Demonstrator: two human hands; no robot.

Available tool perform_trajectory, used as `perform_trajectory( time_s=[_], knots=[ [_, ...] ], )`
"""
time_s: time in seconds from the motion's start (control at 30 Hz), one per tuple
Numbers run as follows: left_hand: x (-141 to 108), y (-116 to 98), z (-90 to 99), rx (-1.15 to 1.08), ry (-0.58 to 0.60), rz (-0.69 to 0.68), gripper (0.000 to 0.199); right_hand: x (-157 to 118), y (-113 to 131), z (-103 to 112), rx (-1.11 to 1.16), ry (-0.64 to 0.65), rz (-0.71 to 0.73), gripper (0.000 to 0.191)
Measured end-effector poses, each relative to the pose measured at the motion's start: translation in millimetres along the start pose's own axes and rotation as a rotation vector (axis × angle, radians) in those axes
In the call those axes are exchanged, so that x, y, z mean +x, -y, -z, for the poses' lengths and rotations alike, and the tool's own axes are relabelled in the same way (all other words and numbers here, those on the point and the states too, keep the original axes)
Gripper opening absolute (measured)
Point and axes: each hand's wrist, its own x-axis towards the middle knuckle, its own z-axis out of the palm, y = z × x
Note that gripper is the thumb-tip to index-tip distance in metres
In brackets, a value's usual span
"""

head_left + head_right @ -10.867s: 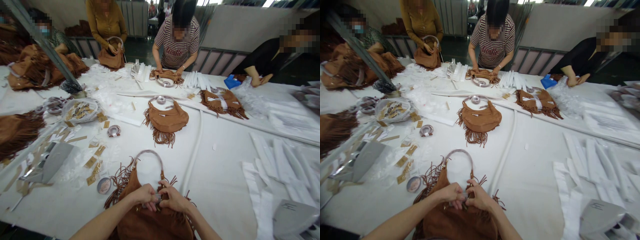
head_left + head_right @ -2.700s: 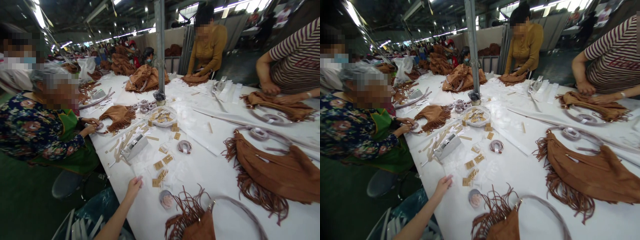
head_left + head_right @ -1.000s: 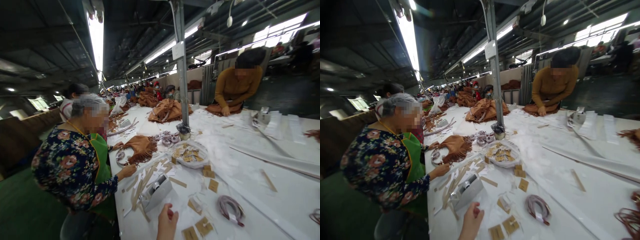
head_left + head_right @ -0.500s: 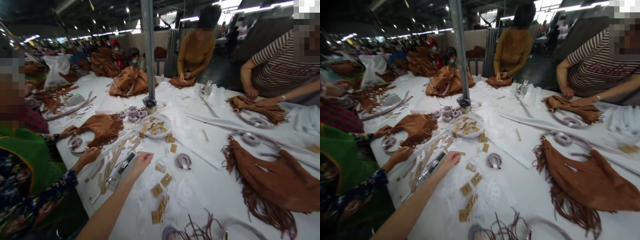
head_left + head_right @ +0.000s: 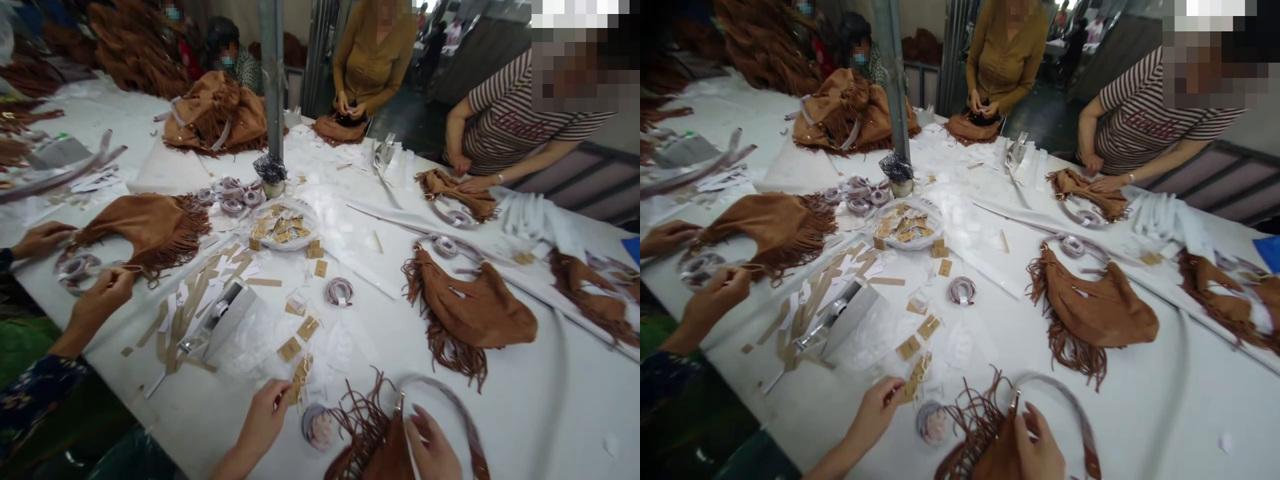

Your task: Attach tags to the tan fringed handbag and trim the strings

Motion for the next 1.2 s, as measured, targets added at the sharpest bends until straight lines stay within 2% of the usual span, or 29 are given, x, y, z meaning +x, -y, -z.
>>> perform_trajectory(
  time_s=[0.1,0.2,0.33,0.43,0.57,0.6,0.67,0.8,0.9,0.97,1.07,1.2],
  knots=[
    [32.9,-21.8,-27.5,-0.006,0.005,-0.077,0.024,20.1,61.4,-38.4,-0.057,0.142,0.047,0.046],
    [78.9,-41.6,-52.5,0.07,-0.01,-0.073,0.024,35.8,100.4,-74.0,-0.147,0.125,0.03,0.047],
    [126.0,-59.9,-77.2,0.257,0.054,-0.017,0.034,41.4,125.2,-111.1,-0.134,0.0,-0.003,0.068],
    [140.8,-64.9,-87.9,0.32,0.101,0.001,0.042,44.3,131.9,-123.7,-0.042,-0.006,0.015,0.061],
    [148.3,-62.6,-92.3,0.378,0.18,0.038,0.019,60.9,123.6,-120.7,0.154,0.068,0.007,0.032],
    [150.6,-61.4,-91.8,0.382,0.193,0.047,0.012,65.7,118.6,-118.2,0.218,0.093,-0.003,0.028],
    [156.3,-59.1,-89.2,0.373,0.212,0.062,0.006,72.6,106.6,-112.7,0.361,0.13,-0.04,0.033],
    [166.3,-56.3,-79.6,0.295,0.232,0.089,0.024,71.5,85.7,-99.1,0.667,0.122,-0.149,0.043],
    [167.2,-57.2,-71.0,0.19,0.254,0.115,0.034,64.1,81.1,-86.9,0.859,0.081,-0.217,0.048],
    [165.1,-59.5,-64.8,0.112,0.264,0.133,0.038,59.9,83.3,-79.1,0.947,0.054,-0.25,0.049],
    [159.2,-64.9,-53.9,0.003,0.256,0.155,0.036,56.3,91.3,-68.7,1.063,-0.006,-0.279,0.041],
    [143.8,-71.2,-40.4,-0.128,0.278,0.185,0.033,52.1,105.7,-54.3,1.185,-0.06,-0.237,0.037]
  ],
)
